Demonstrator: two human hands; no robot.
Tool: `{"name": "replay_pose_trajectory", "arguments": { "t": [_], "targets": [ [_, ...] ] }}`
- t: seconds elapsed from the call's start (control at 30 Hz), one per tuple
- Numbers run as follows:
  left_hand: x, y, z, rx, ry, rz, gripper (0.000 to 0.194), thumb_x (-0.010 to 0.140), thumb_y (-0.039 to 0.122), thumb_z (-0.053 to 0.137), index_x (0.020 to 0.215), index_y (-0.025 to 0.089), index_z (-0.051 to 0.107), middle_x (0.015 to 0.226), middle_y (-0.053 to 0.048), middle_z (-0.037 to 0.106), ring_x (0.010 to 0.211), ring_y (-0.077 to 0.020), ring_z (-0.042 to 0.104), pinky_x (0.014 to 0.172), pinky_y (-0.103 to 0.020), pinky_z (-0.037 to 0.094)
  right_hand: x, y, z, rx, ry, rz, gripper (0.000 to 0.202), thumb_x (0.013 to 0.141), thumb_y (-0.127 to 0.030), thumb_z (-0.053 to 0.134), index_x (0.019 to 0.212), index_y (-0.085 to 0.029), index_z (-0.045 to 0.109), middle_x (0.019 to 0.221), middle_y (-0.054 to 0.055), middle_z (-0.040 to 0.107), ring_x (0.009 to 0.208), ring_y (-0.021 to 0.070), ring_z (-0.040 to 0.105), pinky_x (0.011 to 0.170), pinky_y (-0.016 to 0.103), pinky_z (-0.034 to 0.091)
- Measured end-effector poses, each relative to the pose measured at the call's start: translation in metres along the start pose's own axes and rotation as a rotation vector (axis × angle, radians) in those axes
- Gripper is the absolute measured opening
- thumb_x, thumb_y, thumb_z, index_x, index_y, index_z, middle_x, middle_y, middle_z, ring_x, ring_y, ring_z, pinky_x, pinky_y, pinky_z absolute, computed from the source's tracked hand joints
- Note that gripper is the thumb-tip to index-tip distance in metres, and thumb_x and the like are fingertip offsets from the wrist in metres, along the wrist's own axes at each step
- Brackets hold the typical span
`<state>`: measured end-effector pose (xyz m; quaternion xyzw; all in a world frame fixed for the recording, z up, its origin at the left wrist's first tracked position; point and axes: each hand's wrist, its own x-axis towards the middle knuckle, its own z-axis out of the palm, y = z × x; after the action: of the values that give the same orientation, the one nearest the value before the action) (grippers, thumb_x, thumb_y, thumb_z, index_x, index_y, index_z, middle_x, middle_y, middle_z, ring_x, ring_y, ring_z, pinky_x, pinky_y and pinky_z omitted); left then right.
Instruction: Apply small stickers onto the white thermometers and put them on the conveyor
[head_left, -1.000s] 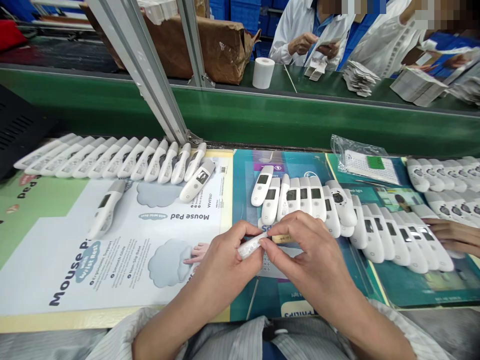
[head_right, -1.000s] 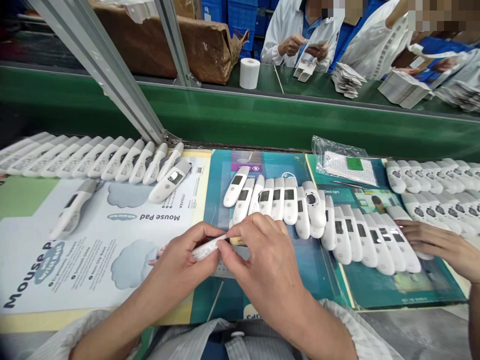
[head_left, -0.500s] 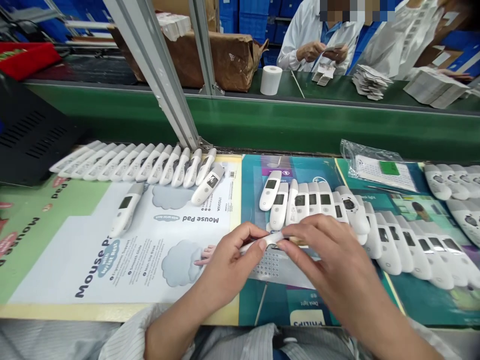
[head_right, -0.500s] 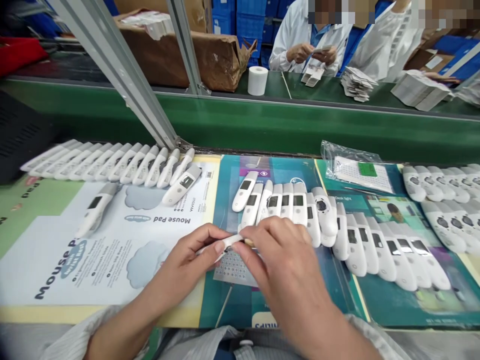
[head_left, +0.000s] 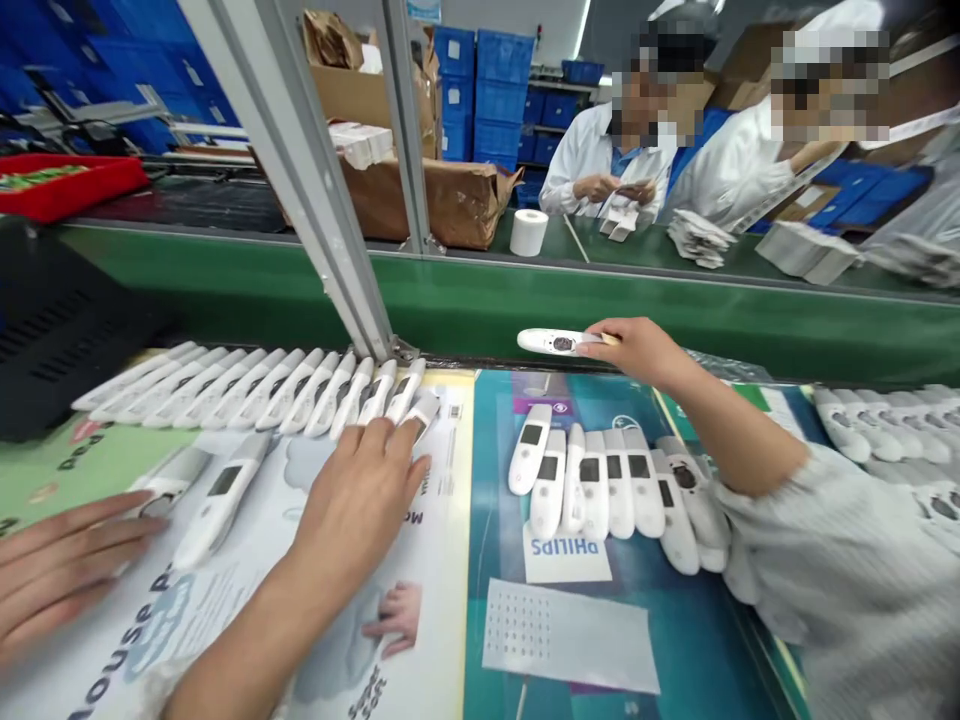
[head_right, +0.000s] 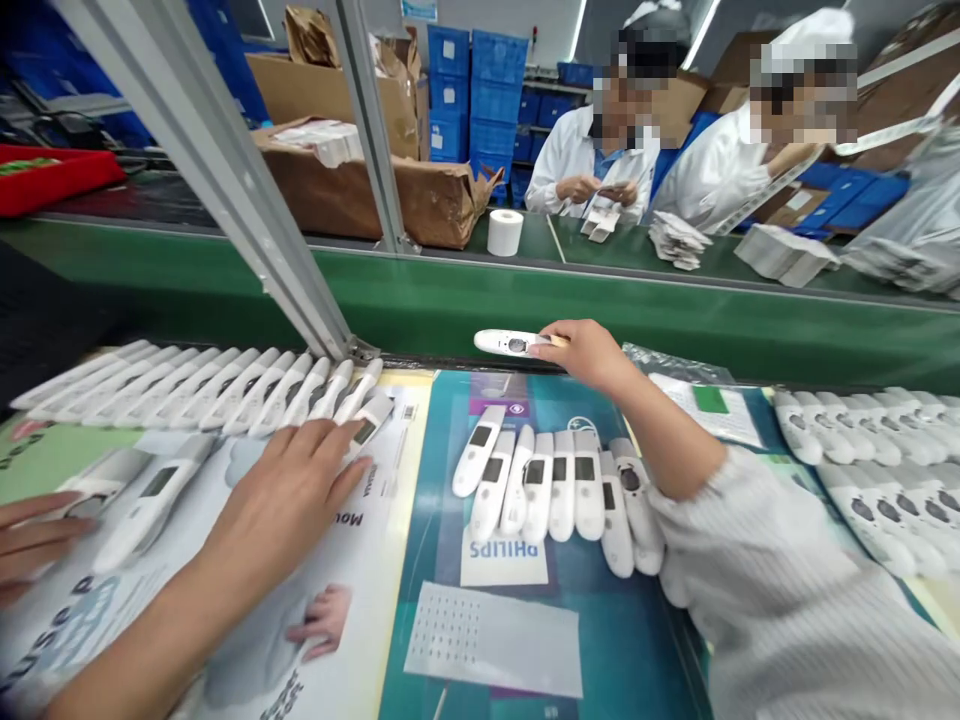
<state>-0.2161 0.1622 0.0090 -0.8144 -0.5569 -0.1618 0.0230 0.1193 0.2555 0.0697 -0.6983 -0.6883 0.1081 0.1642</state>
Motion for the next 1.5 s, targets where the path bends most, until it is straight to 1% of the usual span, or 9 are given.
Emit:
{"name": "replay_pose_trajectory", "arguments": {
  "t": [0.2, 0.37, 0.53, 0.7, 0.87, 0.97, 1.03, 1.23, 1.5],
  "targets": [
    [0.005, -0.005, 0.018, 0.026, -0.163, -0.093, 0.053, 0.098, 0.021, 0.026, 0.142, 0.004, 0.051, 0.105, -0.021, 0.069, 0.093, -0.0362, 0.069, 0.074, -0.042, 0.055, 0.078, 0.046, 0.010, -0.149, -0.110, 0.078, 0.030, 0.097, -0.041, 0.063, 0.107, -0.013, 0.068, 0.101, 0.004, 0.070, 0.089, 0.0194, 0.068, 0.079, 0.036, 0.058],
    [0.000, 0.004, 0.002, -0.508, -0.160, -0.337, 0.052, 0.098, 0.036, 0.028, 0.138, 0.021, 0.056, 0.107, -0.010, 0.072, 0.092, -0.0314, 0.069, 0.072, -0.037, 0.052, 0.091, 0.042, 0.014, -0.234, -0.132, 0.008, 0.029, 0.099, -0.035, 0.061, 0.121, -0.018, 0.064, 0.125, 0.008, 0.064, 0.108, 0.0228, 0.065, 0.093, 0.043, 0.056],
    [-0.010, 0.005, -0.003, -1.006, -0.182, -0.504, 0.052, 0.087, 0.065, 0.057, 0.119, 0.026, 0.068, 0.088, -0.003, 0.070, 0.078, -0.0248, 0.062, 0.068, -0.031, 0.047, 0.084, 0.019, 0.013, -0.299, -0.074, -0.050, 0.034, 0.097, -0.032, 0.063, 0.128, -0.018, 0.062, 0.130, 0.010, 0.063, 0.114, 0.0251, 0.063, 0.097, 0.047, 0.053],
    [-0.017, 0.001, 0.001, -1.273, -0.297, -0.454, 0.039, 0.087, 0.061, 0.064, 0.085, 0.022, 0.071, 0.087, -0.003, 0.069, 0.081, -0.0210, 0.058, 0.075, -0.029, 0.045, 0.013, -0.005, -0.007, -0.313, 0.078, -0.064, 0.043, 0.100, -0.014, 0.049, 0.142, -0.019, 0.055, 0.130, 0.016, 0.064, 0.117, 0.0295, 0.062, 0.098, 0.042, 0.047],
    [-0.018, 0.008, 0.002, -1.436, -0.390, -0.489, 0.033, 0.087, 0.052, 0.070, 0.092, 0.019, 0.070, 0.075, -0.003, 0.068, 0.064, -0.0145, 0.051, 0.064, -0.026, 0.043, -0.129, -0.034, -0.002, -0.020, -0.111, -0.143, 0.049, 0.103, -0.054, 0.043, 0.143, -0.027, 0.052, 0.079, 0.002, 0.071, 0.055, 0.0171, 0.062, 0.052, 0.028, 0.047],
    [-0.020, 0.014, -0.001, -1.494, -0.361, -0.505, 0.030, 0.086, 0.048, 0.072, 0.093, 0.019, 0.068, 0.075, -0.002, 0.068, 0.069, -0.0148, 0.056, 0.065, -0.025, 0.046, -0.201, -0.044, 0.025, 0.009, -0.217, -0.298, 0.069, 0.094, -0.067, 0.050, 0.146, -0.021, 0.048, 0.112, 0.012, 0.073, 0.087, 0.0246, 0.071, 0.069, 0.035, 0.057],
    [-0.026, 0.020, -0.004, -1.535, -0.390, -0.538, 0.030, 0.085, 0.047, 0.074, 0.095, 0.019, 0.067, 0.075, -0.002, 0.068, 0.069, -0.0150, 0.059, 0.065, -0.025, 0.049, -0.230, -0.047, 0.044, -0.022, -0.208, -0.336, 0.052, 0.102, -0.055, 0.043, 0.139, -0.020, 0.055, 0.116, 0.013, 0.071, 0.099, 0.0260, 0.070, 0.080, 0.039, 0.057],
    [-0.064, 0.055, 0.009, -1.641, -0.670, -0.527, 0.039, 0.091, 0.054, 0.065, 0.117, 0.024, 0.063, 0.106, -0.005, 0.070, 0.110, -0.0250, 0.065, 0.097, -0.039, 0.054, -0.253, -0.045, 0.082, -0.103, -0.022, -0.175, 0.021, 0.105, -0.026, 0.045, 0.111, -0.022, 0.065, 0.095, 0.006, 0.067, 0.080, 0.0230, 0.063, 0.070, 0.038, 0.041],
    [-0.078, 0.065, 0.025, -1.514, -0.687, -0.481, 0.045, 0.093, 0.060, 0.057, 0.123, 0.027, 0.059, 0.093, -0.003, 0.062, 0.109, -0.0289, 0.062, 0.103, -0.050, 0.049, -0.248, -0.049, 0.098, -0.033, 0.100, -0.127, 0.014, 0.100, -0.021, 0.055, 0.094, -0.022, 0.067, 0.093, 0.004, 0.066, 0.083, 0.0218, 0.060, 0.073, 0.037, 0.033]
  ]
}}
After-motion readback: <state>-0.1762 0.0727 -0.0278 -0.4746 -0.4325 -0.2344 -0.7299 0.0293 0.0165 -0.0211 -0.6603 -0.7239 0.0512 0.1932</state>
